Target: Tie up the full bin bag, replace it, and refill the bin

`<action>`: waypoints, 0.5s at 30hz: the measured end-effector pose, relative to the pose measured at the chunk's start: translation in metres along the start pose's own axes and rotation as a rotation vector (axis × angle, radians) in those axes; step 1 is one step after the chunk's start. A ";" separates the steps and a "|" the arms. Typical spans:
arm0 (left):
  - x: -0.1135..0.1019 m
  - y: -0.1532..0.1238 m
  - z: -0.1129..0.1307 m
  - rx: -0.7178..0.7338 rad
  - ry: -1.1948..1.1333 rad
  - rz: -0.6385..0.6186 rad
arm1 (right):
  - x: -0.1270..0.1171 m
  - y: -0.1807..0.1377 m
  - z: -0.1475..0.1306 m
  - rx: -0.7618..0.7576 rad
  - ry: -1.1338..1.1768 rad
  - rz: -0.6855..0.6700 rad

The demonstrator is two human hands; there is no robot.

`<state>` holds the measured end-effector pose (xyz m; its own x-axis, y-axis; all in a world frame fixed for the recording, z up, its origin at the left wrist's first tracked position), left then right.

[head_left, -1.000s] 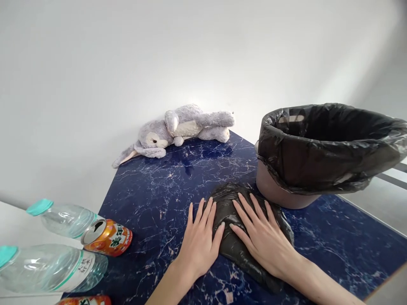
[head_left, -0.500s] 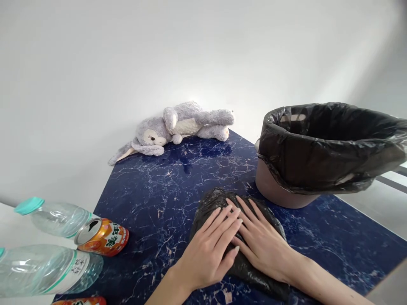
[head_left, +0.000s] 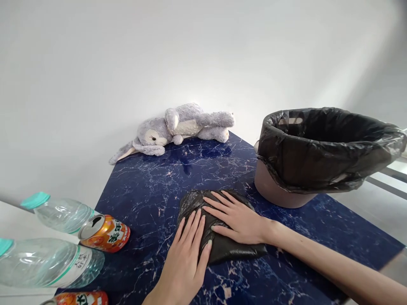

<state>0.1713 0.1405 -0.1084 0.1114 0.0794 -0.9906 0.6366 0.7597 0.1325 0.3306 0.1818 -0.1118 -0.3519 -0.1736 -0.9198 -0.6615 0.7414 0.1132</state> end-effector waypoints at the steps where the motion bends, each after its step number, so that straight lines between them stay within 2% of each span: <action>1: 0.001 -0.002 -0.002 -0.021 0.006 -0.008 | 0.000 0.004 0.000 -0.011 0.021 -0.022; 4: 0.003 -0.004 -0.005 -0.045 -0.005 -0.015 | -0.008 0.006 -0.007 -0.036 0.068 -0.052; 8: 0.002 -0.006 -0.005 -0.045 -0.079 0.008 | -0.031 -0.017 -0.037 -0.159 0.029 0.020; 11: -0.004 -0.007 -0.007 -0.076 -0.171 0.037 | -0.030 -0.037 -0.054 -0.241 -0.076 0.027; 13: -0.012 -0.008 -0.008 -0.086 -0.231 0.048 | -0.026 -0.045 -0.054 -0.235 -0.131 0.063; 15: -0.019 -0.008 -0.005 -0.035 -0.288 0.025 | -0.027 -0.047 -0.048 -0.202 -0.141 0.130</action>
<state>0.1609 0.1363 -0.0906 0.3421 -0.0844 -0.9359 0.6047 0.7821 0.1505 0.3391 0.1201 -0.0743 -0.3556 0.0171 -0.9345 -0.7404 0.6050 0.2928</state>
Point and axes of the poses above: each hand's wrist, its own y-axis towards the middle knuckle, its own x-axis out of the palm, z = x × y, the point moved 8 cm from there along y, towards the middle knuckle, and after that the axes turned 2 degrees about -z, right-handed, at the moved point
